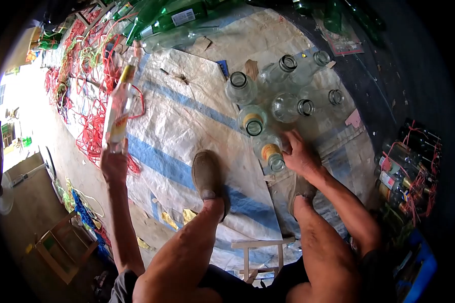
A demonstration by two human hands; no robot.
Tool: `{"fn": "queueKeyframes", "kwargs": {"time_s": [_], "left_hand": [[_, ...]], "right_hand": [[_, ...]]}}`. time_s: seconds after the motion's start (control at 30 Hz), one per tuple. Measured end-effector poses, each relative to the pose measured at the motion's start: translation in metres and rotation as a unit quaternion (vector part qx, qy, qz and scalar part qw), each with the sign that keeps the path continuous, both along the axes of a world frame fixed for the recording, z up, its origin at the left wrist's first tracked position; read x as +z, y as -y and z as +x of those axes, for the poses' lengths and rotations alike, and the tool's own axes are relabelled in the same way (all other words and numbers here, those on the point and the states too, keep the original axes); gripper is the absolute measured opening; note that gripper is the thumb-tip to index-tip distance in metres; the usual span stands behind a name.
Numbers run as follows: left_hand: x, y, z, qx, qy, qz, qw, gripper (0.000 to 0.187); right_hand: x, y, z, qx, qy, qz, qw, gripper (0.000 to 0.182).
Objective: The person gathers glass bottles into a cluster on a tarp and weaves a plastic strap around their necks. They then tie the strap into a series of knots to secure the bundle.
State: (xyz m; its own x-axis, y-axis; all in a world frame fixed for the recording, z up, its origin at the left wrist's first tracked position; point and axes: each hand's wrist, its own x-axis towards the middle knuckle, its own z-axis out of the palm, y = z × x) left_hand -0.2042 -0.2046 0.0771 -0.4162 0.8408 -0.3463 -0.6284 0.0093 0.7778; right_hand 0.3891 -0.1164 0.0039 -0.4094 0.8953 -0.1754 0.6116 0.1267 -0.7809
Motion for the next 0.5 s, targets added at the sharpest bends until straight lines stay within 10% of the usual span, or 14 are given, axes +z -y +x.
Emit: {"fn": "queueKeyframes", "kwargs": {"time_s": [0.17, 0.5], "left_hand": [[0.013, 0.08, 0.037, -0.034, 0.083, -0.068, 0.994, 0.056], [0.057, 0.104, 0.089, -0.219, 0.039, -0.242, 0.944, 0.091]], "right_hand": [[0.009, 0.04, 0.005, 0.058, -0.023, -0.203, 0.977, 0.032], [0.084, 0.058, -0.057, 0.231, -0.131, -0.36, 0.894, 0.077]]}}
